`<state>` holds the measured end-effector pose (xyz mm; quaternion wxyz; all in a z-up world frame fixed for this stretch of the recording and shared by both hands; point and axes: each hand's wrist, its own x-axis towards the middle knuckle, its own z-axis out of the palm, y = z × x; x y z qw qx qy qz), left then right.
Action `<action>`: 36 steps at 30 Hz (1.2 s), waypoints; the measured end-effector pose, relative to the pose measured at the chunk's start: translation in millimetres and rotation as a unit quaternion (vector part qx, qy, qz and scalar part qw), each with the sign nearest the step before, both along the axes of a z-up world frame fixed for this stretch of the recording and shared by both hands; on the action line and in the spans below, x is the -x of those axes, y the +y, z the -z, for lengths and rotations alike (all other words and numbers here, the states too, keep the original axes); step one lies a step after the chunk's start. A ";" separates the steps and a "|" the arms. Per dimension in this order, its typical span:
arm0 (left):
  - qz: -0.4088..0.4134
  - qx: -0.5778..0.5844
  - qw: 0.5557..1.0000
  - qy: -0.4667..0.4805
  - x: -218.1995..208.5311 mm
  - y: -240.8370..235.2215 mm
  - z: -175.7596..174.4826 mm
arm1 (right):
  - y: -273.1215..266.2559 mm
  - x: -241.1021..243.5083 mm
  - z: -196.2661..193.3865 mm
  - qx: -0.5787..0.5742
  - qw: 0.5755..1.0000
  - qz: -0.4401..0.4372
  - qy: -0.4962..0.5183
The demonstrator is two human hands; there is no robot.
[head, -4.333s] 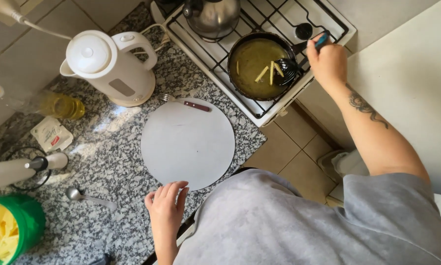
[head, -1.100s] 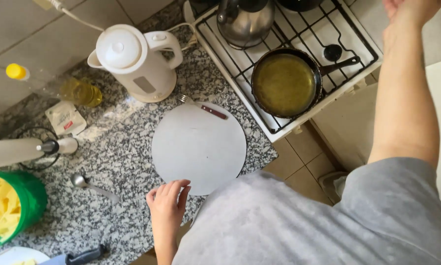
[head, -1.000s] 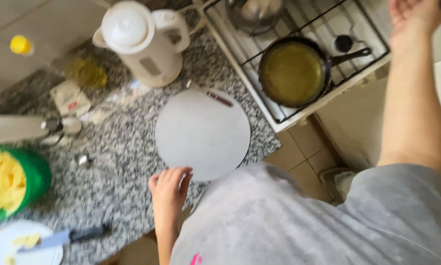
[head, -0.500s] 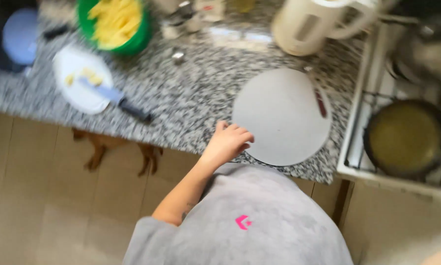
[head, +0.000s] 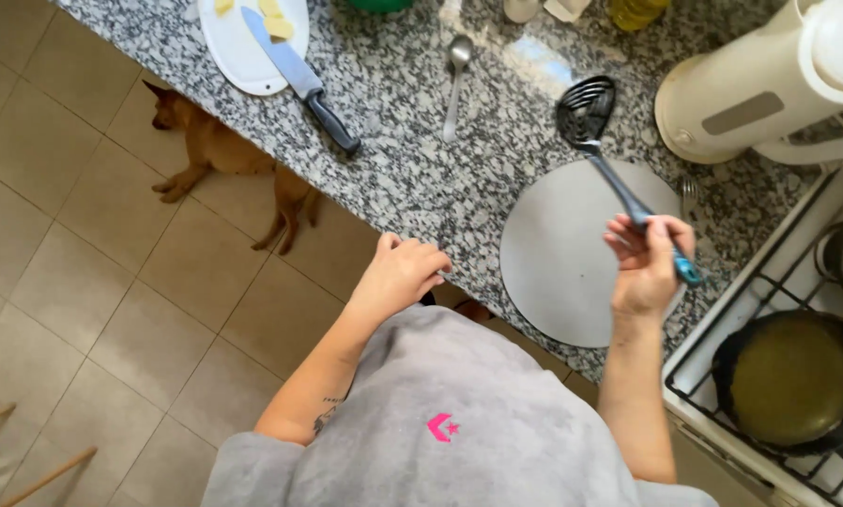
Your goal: The person fries potato strips in a pan of hot oil, using a slotted spoon to remove cooked fries and place them on a paper towel. They add more raw potato strips from a green bowl into the pan and stir them with a fork. The person also cuts a potato on a cutting board and adds the pieces to the bowl.
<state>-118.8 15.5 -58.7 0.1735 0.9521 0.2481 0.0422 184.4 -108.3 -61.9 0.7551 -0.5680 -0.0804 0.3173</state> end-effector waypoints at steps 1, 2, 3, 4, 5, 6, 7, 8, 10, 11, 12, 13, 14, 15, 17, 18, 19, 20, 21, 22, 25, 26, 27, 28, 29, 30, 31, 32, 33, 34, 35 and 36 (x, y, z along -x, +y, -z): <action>-0.016 -0.002 1.000 -0.001 10.4 9.3 -3.1 | 16.0 15.8 2.8 -0.007 1.000 -0.016 0.000; -0.017 -0.004 1.000 -0.003 15.2 19.6 -1.0 | 26.4 24.7 2.7 -0.010 1.000 -0.017 -0.003; -0.018 -0.002 1.000 -0.003 23.3 29.0 1.2 | 35.0 37.1 3.8 -0.002 1.000 -0.023 -0.010; -0.019 0.001 1.000 -0.003 32.2 39.3 3.7 | 44.5 50.4 5.2 0.006 0.999 -0.030 -0.017; -0.019 -0.001 1.000 0.000 35.8 51.7 7.6 | 51.1 57.2 11.6 0.004 0.999 -0.030 -0.014; -0.006 -0.005 1.000 -0.006 39.6 65.1 11.4 | 58.7 64.1 17.9 0.013 1.000 -0.021 -0.019; 0.010 -0.009 1.000 -0.012 43.4 79.9 15.0 | 65.6 72.1 24.0 0.022 0.999 -0.009 -0.024; 0.013 -0.010 1.000 -0.009 56.3 88.6 15.8 | 66.3 86.5 24.6 0.021 1.000 -0.005 -0.020; 0.045 -0.009 0.999 -0.009 68.5 123.5 18.1 | 79.9 105.2 25.1 0.054 0.996 0.049 -0.042; 0.055 -0.002 0.998 -0.007 79.2 142.5 15.9 | 87.1 114.6 29.4 0.061 0.996 0.059 -0.039; 0.052 -0.020 0.998 -0.007 88.7 160.6 14.4 | 93.1 123.4 34.4 0.068 0.993 0.084 -0.043; 0.044 -0.042 0.998 -0.009 96.2 178.8 14.1 | 102.1 128.4 40.9 0.071 0.991 0.104 -0.048; 0.049 -0.039 0.998 -0.008 106.8 189.9 16.2 | 106.9 135.5 45.3 0.074 0.990 0.109 -0.046; 0.031 -0.042 0.999 -0.006 116.0 203.7 16.4 | 113.8 141.6 48.5 0.070 0.988 0.128 -0.042; 0.021 -0.045 0.999 -0.008 128.0 228.7 18.0 | 126.4 154.9 50.5 0.067 0.985 0.154 -0.041; -0.011 -0.019 1.000 -0.022 130.6 240.0 19.9 | 132.1 161.8 50.1 0.074 0.987 0.134 -0.049; -0.041 0.006 0.998 -0.038 131.2 252.7 21.7 | 138.9 167.3 49.6 0.080 0.988 0.115 -0.059; -0.032 0.006 0.999 -0.042 122.6 266.2 15.3 | 145.1 173.6 41.9 0.079 0.987 0.125 -0.062; -0.099 0.113 0.983 -0.101 115.5 276.5 9.0 | 147.4 182.9 34.8 0.094 0.990 0.084 -0.067; -0.165 0.219 0.949 -0.155 107.4 285.8 2.9 | 149.3 191.3 27.7 0.108 0.991 0.043 -0.072; -0.230 0.258 0.904 -0.250 70.5 348.9 58.0 | 131.8 197.5 56.6 0.165 0.980 0.058 -0.092; -0.213 0.262 0.908 -0.248 54.1 377.1 65.6 | 129.5 194.0 68.3 0.165 0.979 0.076 -0.092; -0.284 0.406 0.831 -0.251 33.9 398.9 75.2 | 119.5 193.6 78.5 0.205 0.972 0.065 -0.095; -0.349 0.537 0.730 -0.239 10.3 418.4 85.8 | 108.2 192.5 89.5 0.245 0.963 0.054 -0.095; -0.328 0.550 0.736 -0.219 0.8 426.7 71.6 | 112.7 202.1 60.9 0.256 0.959 0.083 -0.088; -0.377 0.542 0.733 -0.161 -10.9 435.4 57.9 | 118.5 209.5 32.7 0.342 0.936 0.042 -0.073; -0.422 0.527 0.730 -0.108 -26.0 448.4 41.9 | 130.0 210.3 5.1 0.419 0.906 -0.003 -0.057; -0.401 0.535 0.738 -0.094 -29.1 465.1 77.4 | 120.6 215.5 9.5 0.425 0.903 0.023 -0.049; -0.387 0.519 0.752 -0.125 -30.5 484.2 112.1 | 114.0 218.4 15.0 0.375 0.924 0.051 -0.055; -0.371 0.504 0.764 -0.157 -33.7 503.5 147.3 | 107.6 222.2 20.7 0.324 0.941 0.078 -0.064; -0.360 0.506 0.770 -0.147 -31.6 505.2 147.5 | 106.8 224.2 19.5 0.326 0.939 0.091 -0.056; -0.364 0.530 0.747 -0.168 -29.1 507.4 147.9 | 106.0 226.8 18.5 0.299 0.949 0.090 -0.050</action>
